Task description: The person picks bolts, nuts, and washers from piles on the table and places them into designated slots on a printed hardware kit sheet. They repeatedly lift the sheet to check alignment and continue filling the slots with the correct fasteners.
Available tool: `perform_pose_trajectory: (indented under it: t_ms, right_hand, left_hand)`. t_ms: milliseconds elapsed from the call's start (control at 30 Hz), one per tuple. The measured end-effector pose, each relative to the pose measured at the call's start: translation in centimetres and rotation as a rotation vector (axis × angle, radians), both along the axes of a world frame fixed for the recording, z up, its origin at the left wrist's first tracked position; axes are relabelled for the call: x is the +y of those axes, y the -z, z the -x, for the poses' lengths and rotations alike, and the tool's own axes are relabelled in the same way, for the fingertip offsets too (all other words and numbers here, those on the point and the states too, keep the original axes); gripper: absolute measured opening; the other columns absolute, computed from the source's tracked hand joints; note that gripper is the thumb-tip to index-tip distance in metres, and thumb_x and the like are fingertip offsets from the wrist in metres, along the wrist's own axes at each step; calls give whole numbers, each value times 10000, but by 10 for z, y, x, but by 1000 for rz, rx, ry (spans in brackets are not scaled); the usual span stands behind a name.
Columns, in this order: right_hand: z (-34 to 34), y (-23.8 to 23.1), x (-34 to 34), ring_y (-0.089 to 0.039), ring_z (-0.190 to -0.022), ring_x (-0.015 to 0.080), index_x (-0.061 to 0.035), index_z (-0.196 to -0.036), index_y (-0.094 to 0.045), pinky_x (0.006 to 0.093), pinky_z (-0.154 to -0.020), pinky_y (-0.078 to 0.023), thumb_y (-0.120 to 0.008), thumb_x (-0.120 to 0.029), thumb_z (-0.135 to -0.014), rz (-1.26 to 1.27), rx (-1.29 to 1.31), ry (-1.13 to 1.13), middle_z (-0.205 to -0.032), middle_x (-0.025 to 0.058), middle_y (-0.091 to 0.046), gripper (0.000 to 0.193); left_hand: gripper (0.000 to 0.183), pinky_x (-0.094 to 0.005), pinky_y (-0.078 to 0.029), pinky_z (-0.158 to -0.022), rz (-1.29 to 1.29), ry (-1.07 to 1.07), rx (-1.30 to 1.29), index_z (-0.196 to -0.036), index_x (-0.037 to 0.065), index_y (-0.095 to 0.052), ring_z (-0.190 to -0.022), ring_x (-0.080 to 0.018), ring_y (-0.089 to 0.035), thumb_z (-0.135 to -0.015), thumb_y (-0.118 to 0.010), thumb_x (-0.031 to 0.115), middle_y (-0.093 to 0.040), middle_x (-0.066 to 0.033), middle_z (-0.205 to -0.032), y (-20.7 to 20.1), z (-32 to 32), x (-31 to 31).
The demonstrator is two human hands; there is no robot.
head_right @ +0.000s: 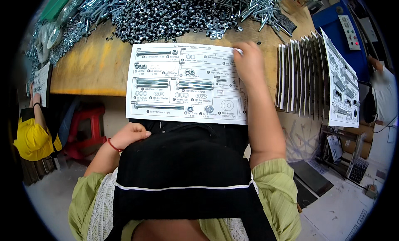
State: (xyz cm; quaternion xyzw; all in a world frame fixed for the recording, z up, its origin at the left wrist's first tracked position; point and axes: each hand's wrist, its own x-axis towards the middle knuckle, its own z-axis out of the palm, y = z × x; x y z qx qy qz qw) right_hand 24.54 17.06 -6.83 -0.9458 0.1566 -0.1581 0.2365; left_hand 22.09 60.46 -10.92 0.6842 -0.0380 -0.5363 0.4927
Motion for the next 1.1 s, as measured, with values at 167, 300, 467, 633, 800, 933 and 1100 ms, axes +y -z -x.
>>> perform_pose_trajectory:
  t_ms: [167, 300, 467, 633, 800, 933, 1100]
  right_hand:
    - [-84, 22, 13, -623, -962, 303, -137, -986, -742, 420, -811, -510, -678, -169, -836, 221, 72, -171, -954, 84, -644, 167]
    - [-103, 27, 14, -634, -951, 293, -163, -992, -746, 419, -806, -518, -657, -200, -857, 306, 176, -170, -957, 73, -644, 165]
    - [-92, 33, -5, -658, -818, 245, -61, -975, -720, 358, -724, -514, -661, -159, -867, -48, -68, -100, -932, 84, -702, 157]
    - [-61, -16, 48, -544, -663, 71, -8, -992, -661, 210, -588, -437, -643, -111, -916, -1052, 176, -154, -812, 11, -644, 130]
    - [-24, -33, 109, -547, -662, 61, -24, -1033, -625, 190, -588, -441, -635, -95, -920, -1298, 346, -292, -840, 21, -648, 134]
    - [-17, -22, 124, -546, -672, 57, -5, -983, -661, 199, -605, -449, -642, -64, -915, -1218, 275, -283, -823, 12, -647, 93]
    - [-3, -6, 130, -547, -690, 52, 5, -964, -679, 213, -615, -450, -653, -64, -898, -1101, 251, -219, -793, -2, -648, 99]
  left_hand:
    - [238, -222, -355, -505, 132, -145, -187, -745, 24, -628, -556, -30, -430, -907, -706, 179, -533, 58, -606, -30, -26, -4]
    - [167, -197, -356, -554, 224, -273, -330, -836, 9, -630, -620, -20, -445, -913, -696, 142, -551, 59, -682, -36, -35, -22]
    - [103, -187, -375, -599, 257, -330, -339, -888, 2, -628, -679, -10, -456, -915, -673, 91, -566, 52, -756, -35, -56, -31]
    - [160, -207, -437, -657, 394, -412, -531, -1032, -6, -652, -733, -45, -514, -895, -675, 72, -599, 25, -826, -34, -74, -71]
    - [182, -249, -516, -753, 395, -293, -670, -1069, -28, -655, -824, -104, -632, -923, -655, 81, -673, -46, -888, -51, -85, -132]
    - [130, -231, -505, -667, 327, -272, -485, -965, -32, -664, -730, -99, -621, -912, -677, 86, -675, -45, -805, -37, -85, -121]
    - [61, -276, -494, -620, 133, -120, -1167, -857, 53, -721, -720, -139, -624, -806, -742, 78, -654, -21, -773, -22, -81, -92]
